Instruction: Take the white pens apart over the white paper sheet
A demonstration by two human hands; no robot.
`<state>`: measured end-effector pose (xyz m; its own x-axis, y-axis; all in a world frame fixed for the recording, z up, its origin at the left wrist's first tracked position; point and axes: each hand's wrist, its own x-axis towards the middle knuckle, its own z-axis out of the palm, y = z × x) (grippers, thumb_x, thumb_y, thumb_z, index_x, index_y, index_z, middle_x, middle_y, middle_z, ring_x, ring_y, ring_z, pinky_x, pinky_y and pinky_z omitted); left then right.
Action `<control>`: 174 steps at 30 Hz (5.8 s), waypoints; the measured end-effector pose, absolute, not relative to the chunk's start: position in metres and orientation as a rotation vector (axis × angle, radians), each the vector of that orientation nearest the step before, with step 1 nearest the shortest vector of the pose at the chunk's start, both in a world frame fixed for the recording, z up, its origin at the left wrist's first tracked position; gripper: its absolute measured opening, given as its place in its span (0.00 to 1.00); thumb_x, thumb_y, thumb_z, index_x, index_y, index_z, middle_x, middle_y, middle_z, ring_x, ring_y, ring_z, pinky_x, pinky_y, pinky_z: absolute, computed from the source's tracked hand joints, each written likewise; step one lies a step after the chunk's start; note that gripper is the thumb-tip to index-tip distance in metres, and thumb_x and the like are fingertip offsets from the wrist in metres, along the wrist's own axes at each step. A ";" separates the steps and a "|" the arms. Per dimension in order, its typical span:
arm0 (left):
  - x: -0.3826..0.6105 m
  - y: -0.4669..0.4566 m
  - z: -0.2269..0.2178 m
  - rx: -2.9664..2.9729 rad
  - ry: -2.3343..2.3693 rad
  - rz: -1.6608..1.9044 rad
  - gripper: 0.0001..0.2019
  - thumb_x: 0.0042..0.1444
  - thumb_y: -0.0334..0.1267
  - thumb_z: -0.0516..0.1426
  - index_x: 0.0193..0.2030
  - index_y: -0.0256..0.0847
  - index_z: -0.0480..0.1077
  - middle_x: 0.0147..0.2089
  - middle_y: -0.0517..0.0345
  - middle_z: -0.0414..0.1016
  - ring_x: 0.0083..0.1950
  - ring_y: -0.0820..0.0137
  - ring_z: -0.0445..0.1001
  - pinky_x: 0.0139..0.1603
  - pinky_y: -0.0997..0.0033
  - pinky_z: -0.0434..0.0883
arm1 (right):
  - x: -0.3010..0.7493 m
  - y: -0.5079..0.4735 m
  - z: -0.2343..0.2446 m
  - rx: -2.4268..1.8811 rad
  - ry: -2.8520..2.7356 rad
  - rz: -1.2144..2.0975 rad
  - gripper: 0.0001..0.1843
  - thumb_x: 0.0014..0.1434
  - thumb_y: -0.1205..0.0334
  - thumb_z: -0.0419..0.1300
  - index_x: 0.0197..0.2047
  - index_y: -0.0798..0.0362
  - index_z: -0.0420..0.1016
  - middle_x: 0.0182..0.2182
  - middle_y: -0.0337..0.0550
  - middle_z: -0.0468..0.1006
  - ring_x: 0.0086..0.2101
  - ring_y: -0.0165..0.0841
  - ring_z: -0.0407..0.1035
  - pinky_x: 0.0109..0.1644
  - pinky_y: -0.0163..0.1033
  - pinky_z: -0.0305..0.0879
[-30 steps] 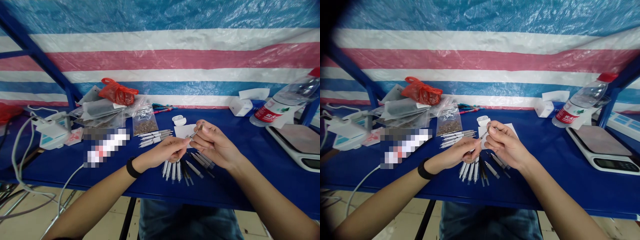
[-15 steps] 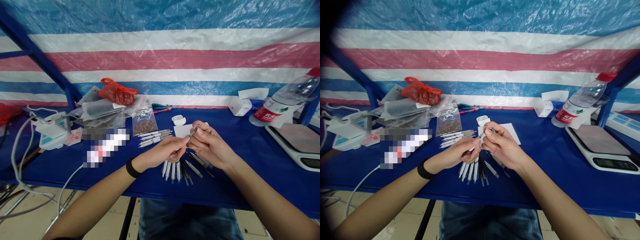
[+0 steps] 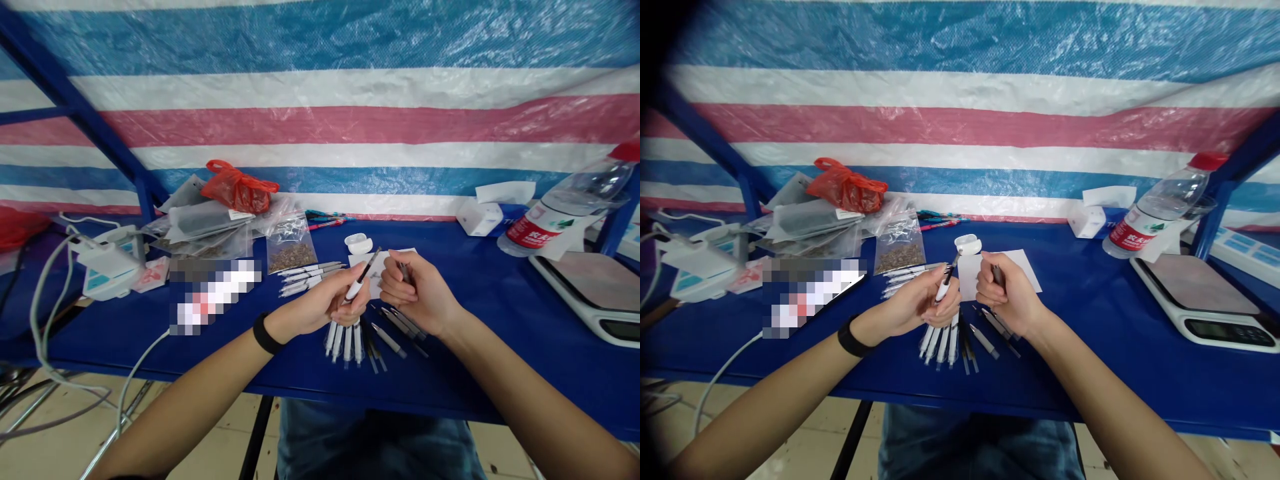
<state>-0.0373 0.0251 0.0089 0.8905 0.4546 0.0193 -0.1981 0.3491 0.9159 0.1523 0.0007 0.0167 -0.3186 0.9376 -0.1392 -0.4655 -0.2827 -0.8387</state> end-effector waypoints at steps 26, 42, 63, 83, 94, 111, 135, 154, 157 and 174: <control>-0.036 0.026 0.003 1.240 0.332 0.415 0.34 0.66 0.62 0.49 0.15 0.42 0.50 0.13 0.65 0.45 0.16 0.78 0.45 0.22 0.69 0.45 | 0.152 -0.006 0.018 -1.088 -1.247 1.269 0.25 0.60 0.36 0.63 0.28 0.51 0.72 0.20 0.32 0.59 0.22 0.28 0.52 0.26 0.36 0.50; -0.030 0.023 0.005 1.415 0.681 0.464 0.35 0.61 0.66 0.53 0.16 0.43 0.47 0.16 0.68 0.42 0.17 0.80 0.42 0.19 0.71 0.41 | 0.156 -0.016 0.037 -0.802 -1.237 0.928 0.14 0.59 0.45 0.68 0.34 0.46 0.79 0.34 0.39 0.77 0.28 0.30 0.69 0.34 0.41 0.72; -0.030 0.024 0.006 1.478 0.711 0.443 0.36 0.61 0.67 0.53 0.16 0.43 0.46 0.16 0.67 0.41 0.17 0.79 0.43 0.19 0.71 0.42 | 0.157 -0.014 0.028 -0.825 -1.337 0.929 0.12 0.64 0.47 0.64 0.38 0.47 0.79 0.35 0.38 0.76 0.29 0.29 0.70 0.35 0.39 0.72; -0.029 0.023 0.007 1.461 0.740 0.429 0.36 0.59 0.68 0.54 0.15 0.43 0.46 0.16 0.68 0.41 0.17 0.80 0.42 0.18 0.71 0.40 | 0.156 -0.011 0.023 -0.848 -1.342 0.969 0.15 0.63 0.46 0.65 0.37 0.48 0.76 0.35 0.37 0.76 0.28 0.27 0.70 0.34 0.37 0.70; -0.030 0.025 0.006 1.449 0.705 0.422 0.35 0.62 0.65 0.54 0.16 0.43 0.46 0.16 0.68 0.41 0.17 0.80 0.41 0.18 0.71 0.39 | 0.157 -0.010 0.021 -0.839 -1.369 0.953 0.13 0.66 0.47 0.63 0.37 0.48 0.76 0.35 0.37 0.77 0.29 0.27 0.70 0.35 0.36 0.70; -0.030 0.025 0.004 1.465 0.719 0.423 0.36 0.63 0.66 0.53 0.16 0.42 0.46 0.16 0.67 0.41 0.17 0.80 0.41 0.19 0.70 0.40 | 0.156 -0.010 0.023 -0.845 -1.347 0.932 0.15 0.64 0.46 0.64 0.36 0.49 0.76 0.34 0.38 0.76 0.28 0.27 0.70 0.33 0.37 0.71; -0.035 0.024 0.007 1.519 0.511 0.526 0.14 0.66 0.49 0.53 0.40 0.39 0.68 0.25 0.68 0.53 0.22 0.77 0.51 0.23 0.75 0.52 | 0.156 -0.011 0.022 -1.040 -1.415 0.960 0.16 0.60 0.47 0.67 0.44 0.49 0.84 0.34 0.43 0.83 0.31 0.33 0.75 0.37 0.41 0.74; -0.035 0.027 -0.007 2.663 0.781 0.876 0.16 0.74 0.41 0.45 0.54 0.37 0.72 0.37 0.51 0.78 0.36 0.65 0.76 0.37 0.69 0.68 | 0.153 -0.012 0.020 -1.396 -1.475 0.585 0.37 0.59 0.31 0.59 0.14 0.51 0.62 0.12 0.35 0.60 0.18 0.26 0.55 0.24 0.37 0.52; -0.037 0.031 -0.007 2.599 0.861 0.904 0.16 0.74 0.42 0.47 0.55 0.39 0.72 0.40 0.52 0.80 0.37 0.65 0.77 0.36 0.70 0.68 | 0.160 -0.008 0.023 -1.291 -1.434 0.608 0.30 0.59 0.32 0.61 0.22 0.51 0.71 0.17 0.36 0.67 0.20 0.29 0.62 0.26 0.36 0.59; -0.039 0.034 -0.003 2.547 0.943 0.798 0.15 0.73 0.45 0.48 0.45 0.40 0.72 0.26 0.62 0.69 0.24 0.72 0.67 0.27 0.75 0.55 | 0.169 -0.005 0.025 -1.260 -1.665 0.724 0.26 0.62 0.34 0.58 0.32 0.50 0.74 0.24 0.38 0.74 0.26 0.32 0.68 0.31 0.37 0.63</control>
<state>-0.0392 0.0344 -0.0027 0.6285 0.6713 0.3929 0.4987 -0.7355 0.4587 0.1688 -0.0048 0.0250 -0.0773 0.9486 0.3070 0.4226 0.3101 -0.8516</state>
